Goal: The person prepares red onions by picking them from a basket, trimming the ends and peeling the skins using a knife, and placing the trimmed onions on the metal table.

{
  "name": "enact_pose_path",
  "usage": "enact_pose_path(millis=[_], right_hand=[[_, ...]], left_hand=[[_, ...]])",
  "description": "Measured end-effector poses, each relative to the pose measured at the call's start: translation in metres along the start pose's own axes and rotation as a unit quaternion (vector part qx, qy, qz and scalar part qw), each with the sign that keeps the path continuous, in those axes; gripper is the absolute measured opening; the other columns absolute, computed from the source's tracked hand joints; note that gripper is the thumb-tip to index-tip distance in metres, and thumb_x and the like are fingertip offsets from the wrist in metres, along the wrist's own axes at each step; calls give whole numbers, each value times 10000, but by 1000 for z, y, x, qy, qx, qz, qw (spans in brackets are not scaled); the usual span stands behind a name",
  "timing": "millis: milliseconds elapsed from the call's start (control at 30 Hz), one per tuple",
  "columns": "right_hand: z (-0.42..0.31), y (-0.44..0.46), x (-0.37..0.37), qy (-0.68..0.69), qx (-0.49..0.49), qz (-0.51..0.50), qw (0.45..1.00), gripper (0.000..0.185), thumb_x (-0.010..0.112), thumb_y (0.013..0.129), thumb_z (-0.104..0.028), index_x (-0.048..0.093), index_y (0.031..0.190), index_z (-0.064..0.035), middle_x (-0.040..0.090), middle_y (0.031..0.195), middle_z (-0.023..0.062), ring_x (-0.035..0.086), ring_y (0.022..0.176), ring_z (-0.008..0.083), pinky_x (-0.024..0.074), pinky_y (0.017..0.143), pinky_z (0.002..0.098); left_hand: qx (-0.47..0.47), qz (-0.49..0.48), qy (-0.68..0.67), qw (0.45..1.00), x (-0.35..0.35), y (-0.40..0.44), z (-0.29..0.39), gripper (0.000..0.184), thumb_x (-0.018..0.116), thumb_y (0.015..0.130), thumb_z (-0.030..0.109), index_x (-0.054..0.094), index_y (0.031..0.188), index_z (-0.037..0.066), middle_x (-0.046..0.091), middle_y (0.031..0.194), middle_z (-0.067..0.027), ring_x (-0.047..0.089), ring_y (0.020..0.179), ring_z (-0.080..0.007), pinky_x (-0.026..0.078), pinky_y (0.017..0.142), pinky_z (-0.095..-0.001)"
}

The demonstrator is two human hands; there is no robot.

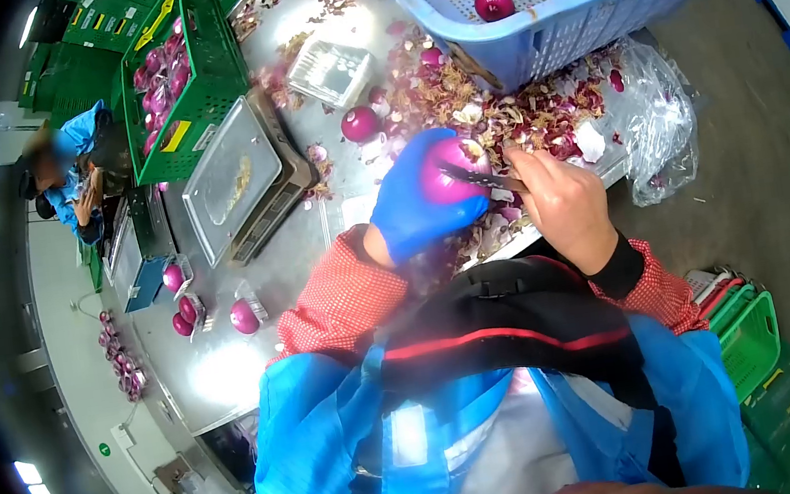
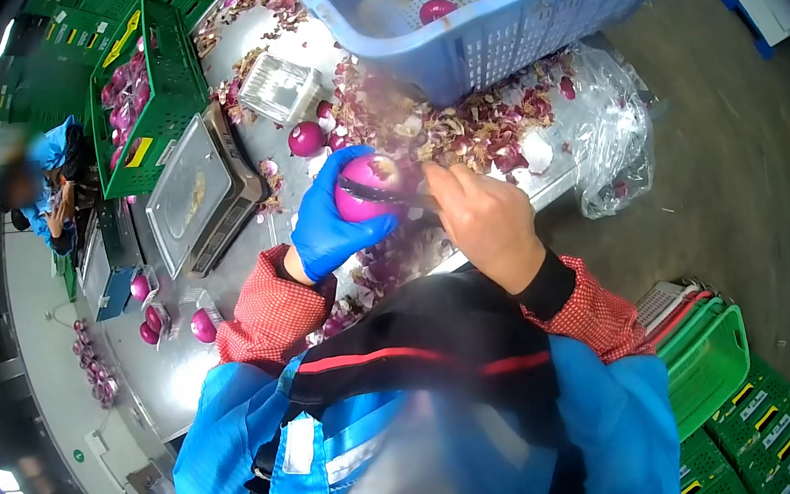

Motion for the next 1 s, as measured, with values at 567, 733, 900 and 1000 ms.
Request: enact_pose_path(millis=[567,733,900,1000], right_hand=[[29,-11,18,176,68,12,982,350,637,825,-69,602,1173,-70,661,1026,155,676,809,310,540,668,355],[21,-5,29,441,128,-14,888,403,569,961,-338,522,1226,-38,642,989,108,663,795,225,503,614,308],[20,-29,52,719,394,-131,557,374,441,1023,-422,522,1067,-59,585,810,71,469,506,105,373,459,256],[21,-40,69,714,377,-112,579,322,468,1028,-333,549,1112,-33,570,706,31,494,517,119,384,465,263]], left_hand=[[-103,-97,-285,948,3,-3,-20,722,745,811,294,399,1389,35,553,1250,-116,575,1125,-221,493,939,-355],[-230,-139,-448,852,21,0,-21,680,651,889,289,332,1443,54,571,1242,-114,629,1036,-201,539,810,-297],[51,-25,-129,990,29,-3,-26,1068,822,711,50,141,1531,116,418,1430,-117,494,1252,-253,442,1025,-375],[-10,-17,-171,985,25,-4,-33,932,812,734,137,262,1485,90,451,1398,-111,461,1289,-256,381,1083,-395]])
Point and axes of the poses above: each hand's wrist, its own y-axis towards the middle knuckle, its own x-axis out of the palm, z = x × y, the point moved 3 cm from there along y, towards the middle knuckle
